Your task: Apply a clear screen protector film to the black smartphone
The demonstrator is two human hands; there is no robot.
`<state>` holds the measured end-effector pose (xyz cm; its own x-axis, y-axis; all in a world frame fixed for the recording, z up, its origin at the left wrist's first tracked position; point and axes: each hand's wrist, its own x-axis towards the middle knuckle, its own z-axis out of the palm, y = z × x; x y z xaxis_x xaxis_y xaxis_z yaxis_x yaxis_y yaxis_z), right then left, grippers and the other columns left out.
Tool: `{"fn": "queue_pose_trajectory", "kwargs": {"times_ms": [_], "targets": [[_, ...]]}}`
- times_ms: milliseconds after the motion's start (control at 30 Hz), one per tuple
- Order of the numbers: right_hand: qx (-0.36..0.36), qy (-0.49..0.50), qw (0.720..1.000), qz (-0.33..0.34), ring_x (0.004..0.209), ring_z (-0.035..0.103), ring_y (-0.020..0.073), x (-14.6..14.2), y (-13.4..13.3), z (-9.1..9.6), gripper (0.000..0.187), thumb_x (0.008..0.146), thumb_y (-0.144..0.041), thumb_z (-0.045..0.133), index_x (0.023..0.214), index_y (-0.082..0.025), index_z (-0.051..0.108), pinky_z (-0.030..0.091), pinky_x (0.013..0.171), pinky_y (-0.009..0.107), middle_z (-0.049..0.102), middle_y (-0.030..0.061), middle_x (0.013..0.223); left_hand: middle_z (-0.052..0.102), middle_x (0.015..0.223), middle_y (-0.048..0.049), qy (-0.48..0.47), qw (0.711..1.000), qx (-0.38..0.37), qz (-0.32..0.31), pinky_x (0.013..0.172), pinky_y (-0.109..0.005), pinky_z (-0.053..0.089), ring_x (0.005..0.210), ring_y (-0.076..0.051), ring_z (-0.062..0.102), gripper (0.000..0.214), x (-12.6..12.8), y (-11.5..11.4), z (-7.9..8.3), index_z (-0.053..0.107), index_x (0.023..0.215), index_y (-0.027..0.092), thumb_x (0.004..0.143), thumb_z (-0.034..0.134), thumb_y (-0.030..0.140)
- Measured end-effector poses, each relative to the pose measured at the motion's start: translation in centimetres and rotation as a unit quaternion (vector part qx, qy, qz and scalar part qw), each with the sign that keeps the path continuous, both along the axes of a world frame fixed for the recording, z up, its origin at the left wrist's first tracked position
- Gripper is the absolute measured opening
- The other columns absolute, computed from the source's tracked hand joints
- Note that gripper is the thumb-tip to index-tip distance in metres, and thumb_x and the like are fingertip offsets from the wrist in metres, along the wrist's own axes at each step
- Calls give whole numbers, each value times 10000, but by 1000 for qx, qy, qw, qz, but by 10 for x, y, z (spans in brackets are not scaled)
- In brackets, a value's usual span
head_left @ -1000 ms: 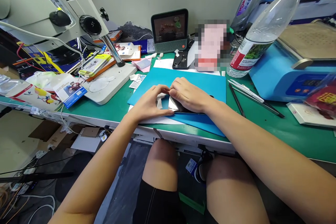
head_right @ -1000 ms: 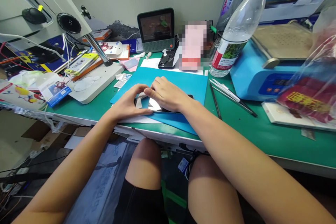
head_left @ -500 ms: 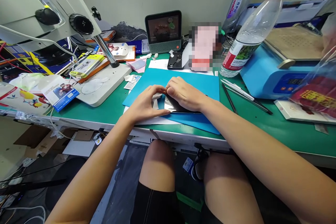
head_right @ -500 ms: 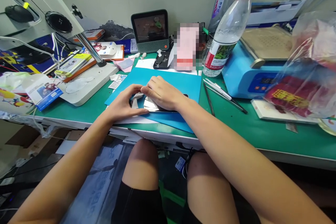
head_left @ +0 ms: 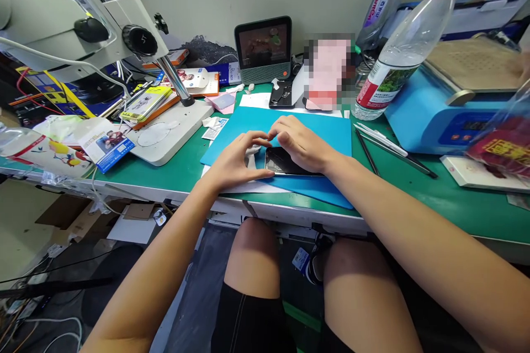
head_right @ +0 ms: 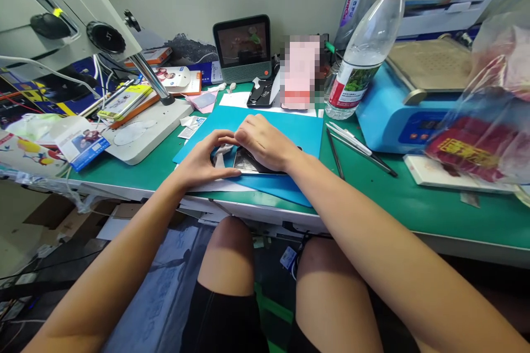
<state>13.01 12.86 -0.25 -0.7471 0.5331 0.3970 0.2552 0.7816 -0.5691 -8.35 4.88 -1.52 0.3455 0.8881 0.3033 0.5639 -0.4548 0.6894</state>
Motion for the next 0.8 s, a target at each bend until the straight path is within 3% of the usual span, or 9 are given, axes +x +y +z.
{"fn": "queue_pose_trajectory", "kwargs": {"times_ms": [133,267,433,633,800], "targets": [[18,38,999,-8,1059,557,287,0,-4,4,858,936,-818,72,956,-213,679,419,997,474,651,118,1050,675,1332,-102,7,1000,-4,3,1108,-509,498,1286,-294,634,669,0,0,0,510,1323,282,790,869,464],[3,83,996,-11,1040,610,265,10,-8,23,776,990,-769,165,1004,-199,691,443,967,426,692,112,1061,682,1323,-101,20,1000,-4,10,1115,-526,494,1266,-307,640,609,0,-1,0,566,1279,269,794,856,494],[-20,-48,999,14,1001,650,265,49,2,43,633,1000,-730,374,1061,-197,711,473,865,383,727,105,1086,700,1313,-93,21,1000,-7,9,1122,-526,496,1256,-303,649,586,2,-1,1,580,1267,274,800,846,507],[-29,-100,993,-60,1012,686,304,103,23,17,633,932,-745,488,1148,-196,719,501,846,416,759,132,1142,718,1305,-97,18,999,-25,22,1112,-513,513,1250,-299,661,625,2,-1,2,578,1269,266,773,867,512],[-57,-115,990,-53,1005,693,301,107,20,7,629,892,-724,576,1205,-195,712,507,838,410,767,131,1153,729,1297,-93,12,999,-42,31,1121,-521,506,1259,-305,659,616,4,-3,6,587,1247,273,759,874,516]]}}
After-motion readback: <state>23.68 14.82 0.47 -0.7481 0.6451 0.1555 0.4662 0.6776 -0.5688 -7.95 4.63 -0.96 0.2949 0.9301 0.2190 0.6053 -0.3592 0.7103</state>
